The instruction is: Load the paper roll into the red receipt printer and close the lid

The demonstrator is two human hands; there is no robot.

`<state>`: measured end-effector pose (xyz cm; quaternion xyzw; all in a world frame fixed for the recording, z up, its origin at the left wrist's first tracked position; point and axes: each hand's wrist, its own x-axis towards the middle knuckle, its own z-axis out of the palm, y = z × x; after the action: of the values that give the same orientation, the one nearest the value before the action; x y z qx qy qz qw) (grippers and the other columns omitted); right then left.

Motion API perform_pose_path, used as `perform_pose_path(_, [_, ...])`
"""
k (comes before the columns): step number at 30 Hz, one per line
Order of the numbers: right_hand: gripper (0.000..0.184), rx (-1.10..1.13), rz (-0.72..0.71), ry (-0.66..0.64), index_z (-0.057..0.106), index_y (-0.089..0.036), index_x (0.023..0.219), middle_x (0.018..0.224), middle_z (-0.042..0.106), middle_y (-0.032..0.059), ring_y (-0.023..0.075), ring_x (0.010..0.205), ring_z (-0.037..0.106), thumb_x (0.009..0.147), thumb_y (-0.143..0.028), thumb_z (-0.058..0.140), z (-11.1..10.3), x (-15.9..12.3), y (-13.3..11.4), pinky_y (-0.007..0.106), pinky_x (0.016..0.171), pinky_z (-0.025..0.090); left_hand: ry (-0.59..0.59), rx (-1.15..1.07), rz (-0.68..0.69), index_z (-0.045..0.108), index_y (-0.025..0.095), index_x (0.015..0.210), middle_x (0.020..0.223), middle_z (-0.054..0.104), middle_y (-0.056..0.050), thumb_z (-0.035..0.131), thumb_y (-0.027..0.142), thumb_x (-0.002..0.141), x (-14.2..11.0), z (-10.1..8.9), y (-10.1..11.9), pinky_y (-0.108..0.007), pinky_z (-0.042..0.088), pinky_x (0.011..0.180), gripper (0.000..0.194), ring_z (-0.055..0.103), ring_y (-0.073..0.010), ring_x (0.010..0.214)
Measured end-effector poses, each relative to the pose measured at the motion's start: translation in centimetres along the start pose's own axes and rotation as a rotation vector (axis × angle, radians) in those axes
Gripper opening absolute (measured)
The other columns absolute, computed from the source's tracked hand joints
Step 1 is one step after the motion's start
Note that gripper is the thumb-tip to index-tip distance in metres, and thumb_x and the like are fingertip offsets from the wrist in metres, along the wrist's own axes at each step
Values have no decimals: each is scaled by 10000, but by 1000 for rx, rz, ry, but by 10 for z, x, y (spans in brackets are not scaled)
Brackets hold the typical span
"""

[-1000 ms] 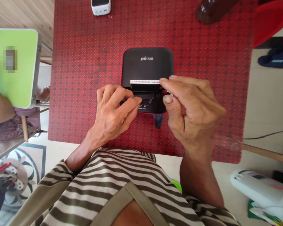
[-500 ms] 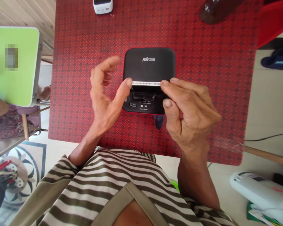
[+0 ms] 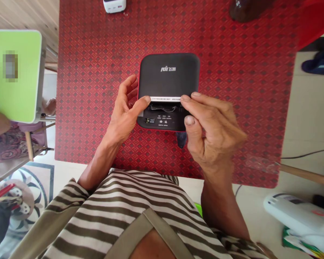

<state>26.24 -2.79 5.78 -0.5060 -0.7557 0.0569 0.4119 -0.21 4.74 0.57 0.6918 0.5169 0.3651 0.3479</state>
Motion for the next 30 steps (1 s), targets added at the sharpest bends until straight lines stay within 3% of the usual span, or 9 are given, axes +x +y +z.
perform_pose_path(7, [558, -25, -39, 24, 725, -352, 1840, 1603, 940, 101, 387, 1536, 894, 1294, -264, 654, 5, -5, -1, 616, 1337, 743, 7, -30, 7, 535, 447, 1889, 1844, 748, -151, 719, 671, 1326, -1, 5, -9, -502, 756, 1214, 633, 835, -344, 1600])
perform_pose_path(12, [632, 46, 21, 82, 696, -466, 1866, 1619, 932, 77, 425, 1537, 881, 1272, -251, 665, 3, -6, -8, 695, 1319, 719, 58, -121, 11, 575, 431, 1852, 1828, 785, -154, 726, 626, 1325, -8, 6, -10, -507, 754, 1226, 581, 866, -339, 1561])
perform_pose_path(16, [525, 20, 128, 208, 784, -481, 1757, 1511, 955, 100, 425, 1332, 922, 1281, -295, 667, 4, -16, -11, 696, 1176, 727, -10, -209, -10, 572, 411, 1841, 1832, 787, -146, 596, 747, 1340, -24, -4, -6, -472, 761, 1212, 603, 847, -326, 1608])
perform_pose_path(19, [407, -13, 153, 318, 856, -427, 1651, 1308, 976, 81, 325, 1014, 912, 1279, -355, 707, 12, -27, -12, 536, 919, 762, -20, -297, 19, 628, 406, 1806, 1800, 814, -135, 667, 791, 1283, -33, -10, -4, -516, 769, 1231, 650, 845, -359, 1614])
perform_pose_path(22, [398, -23, 138, 355, 860, -370, 1644, 1229, 962, 63, 270, 889, 881, 1270, -415, 734, 19, -36, -14, 418, 751, 743, -7, -401, 8, 685, 404, 1775, 1761, 843, -111, 797, 781, 1214, -37, -10, -2, -566, 765, 1274, 684, 851, -394, 1601])
perform_pose_path(30, [466, 64, 264, 225, 786, -447, 1735, 1333, 930, 66, 289, 972, 916, 1271, -486, 776, 19, -45, -23, 460, 841, 808, 4, -551, -39, 774, 403, 1685, 1689, 881, -62, 952, 744, 1130, -32, -7, 3, -597, 748, 1315, 675, 842, -419, 1594])
